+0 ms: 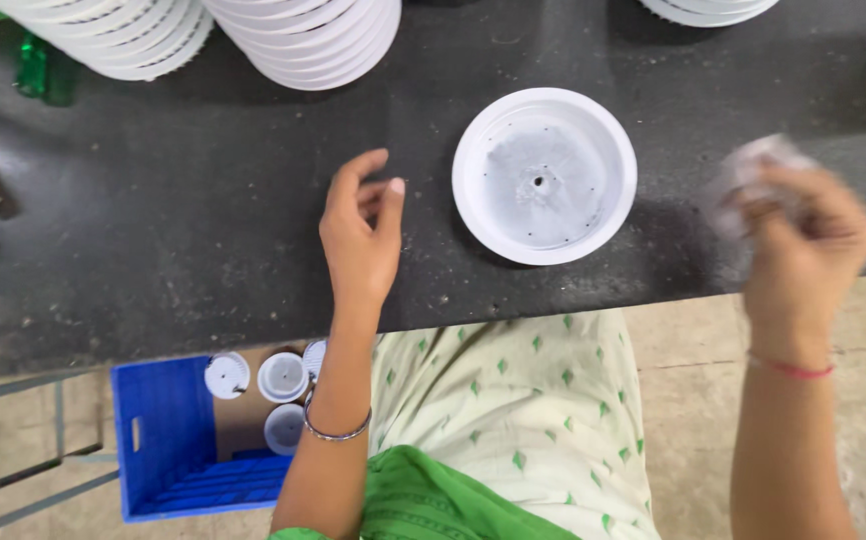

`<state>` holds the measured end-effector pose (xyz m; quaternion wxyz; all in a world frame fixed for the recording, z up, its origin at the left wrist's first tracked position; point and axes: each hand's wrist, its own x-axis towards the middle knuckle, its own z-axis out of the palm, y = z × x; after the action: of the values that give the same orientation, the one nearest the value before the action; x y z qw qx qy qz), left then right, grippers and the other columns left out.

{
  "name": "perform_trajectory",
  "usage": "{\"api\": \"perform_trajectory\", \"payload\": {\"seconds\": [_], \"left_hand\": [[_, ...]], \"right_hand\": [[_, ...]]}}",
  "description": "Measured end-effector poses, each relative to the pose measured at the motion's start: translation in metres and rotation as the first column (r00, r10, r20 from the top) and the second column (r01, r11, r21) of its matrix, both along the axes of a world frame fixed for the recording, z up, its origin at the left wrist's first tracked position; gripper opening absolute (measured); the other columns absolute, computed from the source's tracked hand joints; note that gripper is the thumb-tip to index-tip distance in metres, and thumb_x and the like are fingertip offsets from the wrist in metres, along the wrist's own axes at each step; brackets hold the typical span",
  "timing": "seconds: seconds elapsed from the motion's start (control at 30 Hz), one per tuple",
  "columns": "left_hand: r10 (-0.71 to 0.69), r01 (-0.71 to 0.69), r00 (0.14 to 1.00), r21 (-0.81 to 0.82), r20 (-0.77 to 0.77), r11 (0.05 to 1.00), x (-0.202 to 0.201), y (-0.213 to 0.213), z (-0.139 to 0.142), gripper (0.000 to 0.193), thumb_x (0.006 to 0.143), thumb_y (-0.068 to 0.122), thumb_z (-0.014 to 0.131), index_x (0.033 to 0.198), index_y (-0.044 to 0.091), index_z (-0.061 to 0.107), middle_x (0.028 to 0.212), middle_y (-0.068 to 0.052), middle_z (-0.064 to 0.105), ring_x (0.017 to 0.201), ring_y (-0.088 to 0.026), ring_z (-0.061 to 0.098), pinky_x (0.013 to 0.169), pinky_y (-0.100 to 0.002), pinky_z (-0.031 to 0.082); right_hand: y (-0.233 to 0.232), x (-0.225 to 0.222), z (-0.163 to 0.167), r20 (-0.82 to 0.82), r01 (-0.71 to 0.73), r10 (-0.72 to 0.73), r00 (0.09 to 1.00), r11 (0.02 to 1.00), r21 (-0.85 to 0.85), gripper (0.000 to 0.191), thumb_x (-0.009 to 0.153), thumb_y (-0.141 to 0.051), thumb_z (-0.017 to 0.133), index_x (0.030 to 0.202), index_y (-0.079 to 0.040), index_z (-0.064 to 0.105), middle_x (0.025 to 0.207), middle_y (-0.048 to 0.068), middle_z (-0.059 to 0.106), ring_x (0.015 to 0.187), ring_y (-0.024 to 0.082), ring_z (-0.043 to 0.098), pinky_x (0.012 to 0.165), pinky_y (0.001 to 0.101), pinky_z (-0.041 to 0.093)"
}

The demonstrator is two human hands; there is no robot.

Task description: The person picks white plastic lampshade covers one at a time from stacks on the workbench, wipes the inner surface and rim with a cloth, and stacks the wiped covers back on the bench. A plastic bottle sits nearby on the table.

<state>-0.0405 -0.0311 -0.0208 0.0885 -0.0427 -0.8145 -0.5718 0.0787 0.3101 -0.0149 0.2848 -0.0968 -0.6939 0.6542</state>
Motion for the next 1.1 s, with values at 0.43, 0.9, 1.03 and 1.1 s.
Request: {"api": "perform_trajectory", "payload": {"seconds": [0.43, 0.9, 1.03, 1.1], "left_hand": [[-0.17, 0.143, 0.91, 0.099, 0.377, 0.985, -0.001, 0.042, -0.022, 0.024, 0.092, 0.018, 0.074, 0.105, 0.0, 0.066, 0.089, -0.013, 0.072, 0.074, -0.015, 0.068, 0.067, -0.032, 0.059], [-0.418, 0.281, 0.897, 0.912, -0.139, 0.3, -0.174, 0.144, 0.049, 0.028, 0.098, 0.008, 0.061, 0.118, -0.01, 0.056, 0.115, -0.018, 0.063, 0.1, -0.027, 0.07, 0.093, -0.041, 0.063], [-0.196, 0.078, 0.981, 0.931, -0.007, 0.358, -0.241, 0.171, 0.057, 0.024, 0.094, 0.002, 0.062, 0.109, -0.014, 0.053, 0.107, -0.023, 0.063, 0.092, -0.031, 0.071, 0.089, -0.042, 0.064], [-0.126, 0.041, 0.992, 0.917, 0.01, 0.396, -0.266, 0.176, 0.051, 0.023, 0.093, 0.001, 0.062, 0.104, -0.017, 0.055, 0.104, -0.024, 0.063, 0.089, -0.03, 0.07, 0.087, -0.043, 0.065]], "right_hand": [[0.029, -0.018, -0.031, -0.029, 0.313, -0.311, 0.95, 0.948, 0.066, 0.023, 0.091, 0.013, 0.071, 0.111, 0.001, 0.07, 0.113, 0.004, 0.067, 0.107, 0.012, 0.065, 0.099, 0.024, 0.053], [0.057, -0.022, -0.076, -0.125, 0.211, -0.214, 0.969, 0.977, -0.04, 0.023, 0.099, 0.016, 0.072, 0.12, 0.005, 0.071, 0.12, 0.008, 0.07, 0.111, 0.012, 0.065, 0.107, 0.0252, 0.053], [0.056, -0.024, -0.075, -0.106, 0.222, -0.227, 0.968, 0.973, -0.061, 0.021, 0.101, 0.01, 0.074, 0.121, 0.004, 0.072, 0.121, 0.008, 0.071, 0.114, 0.012, 0.066, 0.102, 0.0237, 0.053], [0.055, -0.025, -0.073, -0.11, 0.21, -0.22, 0.969, 0.973, -0.094, 0.025, 0.099, 0.01, 0.073, 0.123, 0.003, 0.072, 0.124, 0.008, 0.071, 0.113, 0.012, 0.066, 0.1, 0.0232, 0.053]]}}
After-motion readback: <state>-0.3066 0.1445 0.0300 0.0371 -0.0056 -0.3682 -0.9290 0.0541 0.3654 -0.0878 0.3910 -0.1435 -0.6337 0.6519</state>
